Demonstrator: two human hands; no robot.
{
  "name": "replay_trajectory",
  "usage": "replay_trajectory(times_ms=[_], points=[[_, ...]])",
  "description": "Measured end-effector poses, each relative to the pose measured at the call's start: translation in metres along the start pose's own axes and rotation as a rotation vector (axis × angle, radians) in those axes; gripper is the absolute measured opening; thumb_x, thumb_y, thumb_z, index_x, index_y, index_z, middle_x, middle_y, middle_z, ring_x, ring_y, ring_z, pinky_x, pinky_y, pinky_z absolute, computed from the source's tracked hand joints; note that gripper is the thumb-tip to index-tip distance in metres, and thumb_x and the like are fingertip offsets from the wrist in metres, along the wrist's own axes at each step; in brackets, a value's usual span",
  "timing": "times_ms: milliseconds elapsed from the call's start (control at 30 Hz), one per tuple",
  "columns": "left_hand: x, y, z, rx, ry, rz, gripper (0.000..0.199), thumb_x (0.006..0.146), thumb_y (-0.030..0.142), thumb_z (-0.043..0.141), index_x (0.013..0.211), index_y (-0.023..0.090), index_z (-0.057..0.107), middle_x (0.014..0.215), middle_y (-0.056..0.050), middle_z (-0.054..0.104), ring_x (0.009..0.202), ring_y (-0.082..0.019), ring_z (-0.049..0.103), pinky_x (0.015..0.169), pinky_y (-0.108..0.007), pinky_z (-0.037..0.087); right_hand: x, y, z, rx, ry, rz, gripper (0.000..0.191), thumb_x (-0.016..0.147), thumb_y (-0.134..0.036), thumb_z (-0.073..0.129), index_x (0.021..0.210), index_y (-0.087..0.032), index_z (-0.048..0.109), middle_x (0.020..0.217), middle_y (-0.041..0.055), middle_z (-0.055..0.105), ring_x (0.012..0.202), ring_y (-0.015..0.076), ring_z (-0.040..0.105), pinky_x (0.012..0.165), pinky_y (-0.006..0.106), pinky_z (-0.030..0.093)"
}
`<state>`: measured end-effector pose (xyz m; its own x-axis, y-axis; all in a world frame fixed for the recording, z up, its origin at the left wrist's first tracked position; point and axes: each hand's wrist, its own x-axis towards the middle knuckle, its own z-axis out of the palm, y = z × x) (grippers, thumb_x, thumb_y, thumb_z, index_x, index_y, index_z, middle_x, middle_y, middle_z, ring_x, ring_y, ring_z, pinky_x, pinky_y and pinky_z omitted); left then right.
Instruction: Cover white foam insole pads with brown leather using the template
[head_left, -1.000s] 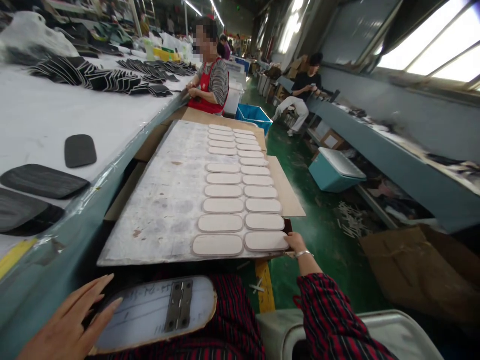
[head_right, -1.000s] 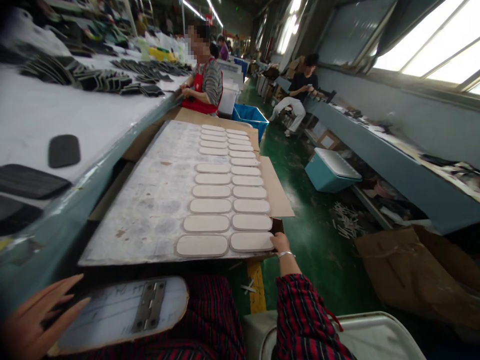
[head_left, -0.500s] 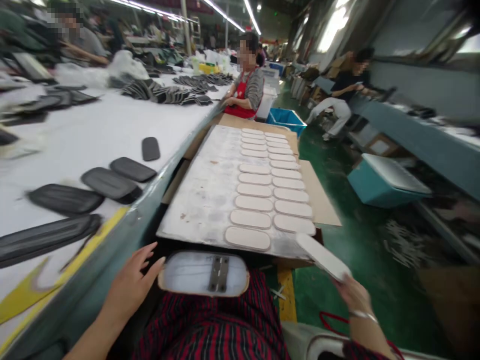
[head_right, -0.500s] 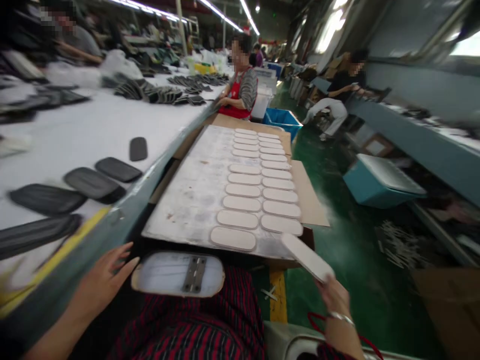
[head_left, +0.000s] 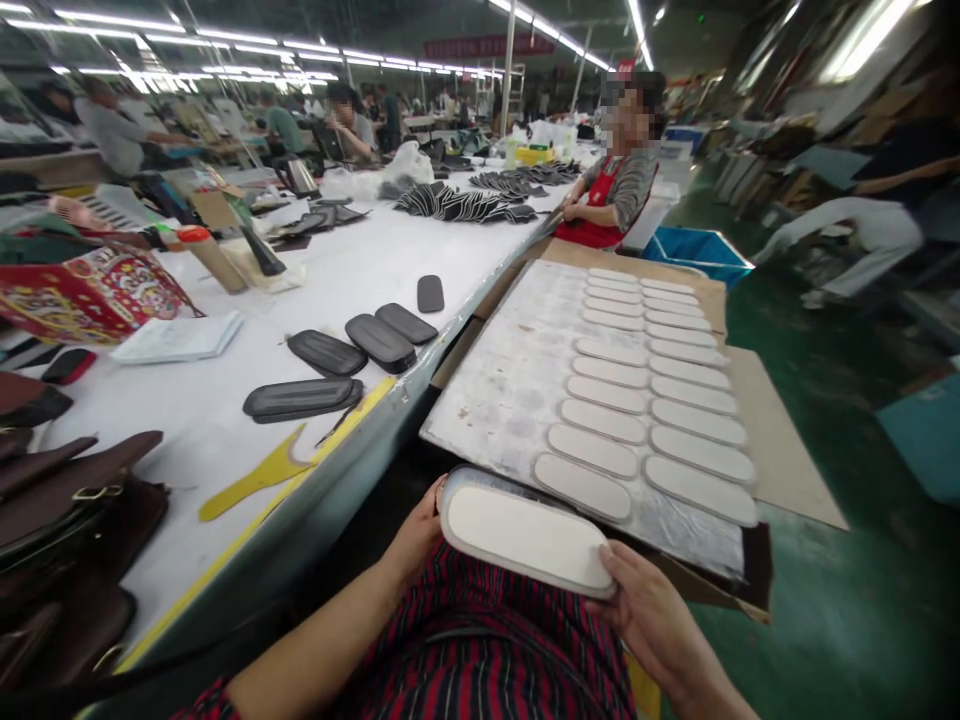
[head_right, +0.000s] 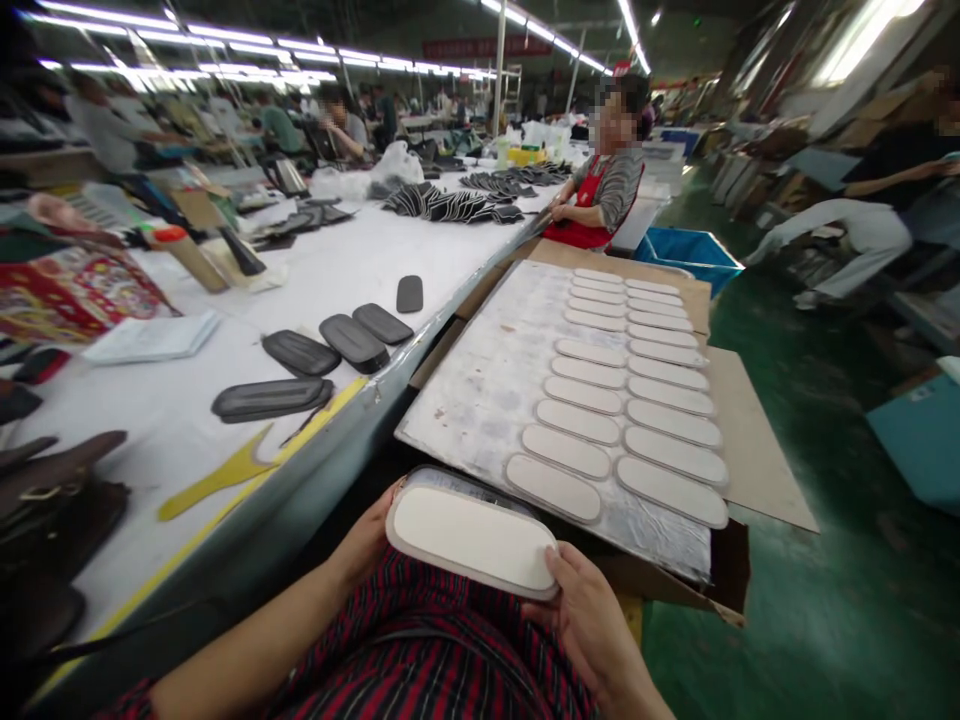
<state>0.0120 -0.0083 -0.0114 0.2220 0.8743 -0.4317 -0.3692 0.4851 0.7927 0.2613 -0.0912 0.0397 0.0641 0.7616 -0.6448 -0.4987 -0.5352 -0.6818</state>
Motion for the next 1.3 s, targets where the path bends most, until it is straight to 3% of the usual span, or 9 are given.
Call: replay_trajectory(times_ms=[100, 267, 467, 633, 767, 933, 1000, 1200, 1300], points=[[-0.004, 0.006, -0.001, 0.03, 0.056, -0.046, 0.072, 0.061, 0.02, 0.071, 0.127, 0.022, 0.043, 0.123, -0.008, 0.055, 0.115, -0.027, 0.048, 0.099, -0.041, 0.036, 0.012, 0.002, 0.018, -0.083, 0.004, 0.001, 0.02, 0.074, -0.033, 0.06, 0.085, -0.018, 0.055, 0.073, 0.0001, 0.061, 0.06, 0.0129, 0.058, 0.046, 0.023, 0.052], [-0.005, 0.01, -0.001, 0.126, 0.082, -0.043, 0.067, 0.06, 0.015, 0.07, 0.123, 0.024, 0.048, 0.126, -0.004, 0.053, 0.119, -0.024, 0.044, 0.104, -0.037, 0.029, 0.028, 0.006, 0.014, -0.232, 0.112, -0.092, 0.022, 0.076, -0.037, 0.054, 0.089, -0.019, 0.053, 0.084, 0.0033, 0.063, 0.074, 0.0176, 0.061, 0.048, 0.024, 0.052], [-0.001, 0.007, -0.008, 0.114, 0.024, -0.032, 0.072, 0.055, -0.001, 0.053, 0.122, 0.024, 0.048, 0.129, 0.0, 0.051, 0.123, -0.021, 0.039, 0.107, -0.034, 0.024, 0.03, 0.01, 0.016, -0.334, 0.177, -0.132, 0.023, 0.077, -0.04, 0.051, 0.089, -0.021, 0.051, 0.083, 0.0028, 0.062, 0.072, 0.0182, 0.06, 0.047, 0.024, 0.052], [-0.002, 0.009, -0.011, 0.073, -0.059, -0.03, 0.072, 0.056, 0.002, 0.053, 0.125, 0.022, 0.045, 0.133, -0.001, 0.046, 0.126, -0.022, 0.035, 0.107, -0.035, 0.024, 0.029, 0.009, 0.019, -0.378, 0.211, -0.147, 0.024, 0.077, -0.042, 0.05, 0.088, -0.02, 0.051, 0.08, 0.0026, 0.055, 0.071, 0.0173, 0.056, 0.046, 0.023, 0.051], [-0.002, 0.012, -0.011, -0.01, -0.132, -0.058, 0.063, 0.065, 0.013, 0.057, 0.126, 0.019, 0.044, 0.128, -0.005, 0.05, 0.121, -0.024, 0.042, 0.104, -0.038, 0.03, 0.028, 0.009, 0.019, -0.458, 0.243, -0.172, 0.026, 0.077, -0.044, 0.049, 0.09, -0.021, 0.051, 0.082, 0.0023, 0.053, 0.074, 0.0179, 0.053, 0.045, 0.023, 0.051], [0.005, 0.008, -0.006, 0.337, 0.144, 0.057, 0.052, 0.069, 0.031, 0.065, 0.117, 0.018, 0.052, 0.116, -0.006, 0.06, 0.11, -0.024, 0.052, 0.098, -0.036, 0.035, 0.025, 0.008, 0.023, -0.526, 0.259, -0.164, 0.025, 0.077, -0.045, 0.047, 0.089, -0.022, 0.05, 0.08, 0.0026, 0.052, 0.074, 0.0186, 0.052, 0.044, 0.025, 0.052], [0.009, 0.005, -0.005, 0.432, 0.198, 0.094, 0.049, 0.069, 0.034, 0.064, 0.114, 0.017, 0.054, 0.112, -0.007, 0.062, 0.106, -0.025, 0.054, 0.096, -0.036, 0.037, 0.025, 0.008, 0.025, -0.552, 0.268, -0.161, 0.024, 0.077, -0.044, 0.047, 0.084, -0.021, 0.049, 0.076, 0.0019, 0.049, 0.071, 0.0174, 0.05, 0.043, 0.023, 0.051], [0.014, 0.005, -0.011, 0.607, 0.157, 0.13, 0.045, 0.076, 0.038, 0.056, 0.114, 0.014, 0.054, 0.109, -0.008, 0.063, 0.102, -0.025, 0.057, 0.092, -0.037, 0.042, 0.026, 0.007, 0.025, -0.566, 0.244, -0.128, 0.024, 0.076, -0.044, 0.047, 0.078, -0.02, 0.046, 0.071, -0.0005, 0.044, 0.065, 0.015, 0.049, 0.041, 0.021, 0.047], [0.009, 0.011, -0.012, 0.858, 0.145, 0.237, 0.046, 0.079, 0.034, 0.052, 0.12, 0.013, 0.049, 0.116, -0.01, 0.059, 0.107, -0.024, 0.054, 0.094, -0.039, 0.041, 0.027, 0.006, 0.021, -0.562, 0.234, -0.102, 0.024, 0.076, -0.044, 0.047, 0.08, -0.02, 0.046, 0.069, -0.0012, 0.044, 0.062, 0.0148, 0.049, 0.042, 0.024, 0.049]])
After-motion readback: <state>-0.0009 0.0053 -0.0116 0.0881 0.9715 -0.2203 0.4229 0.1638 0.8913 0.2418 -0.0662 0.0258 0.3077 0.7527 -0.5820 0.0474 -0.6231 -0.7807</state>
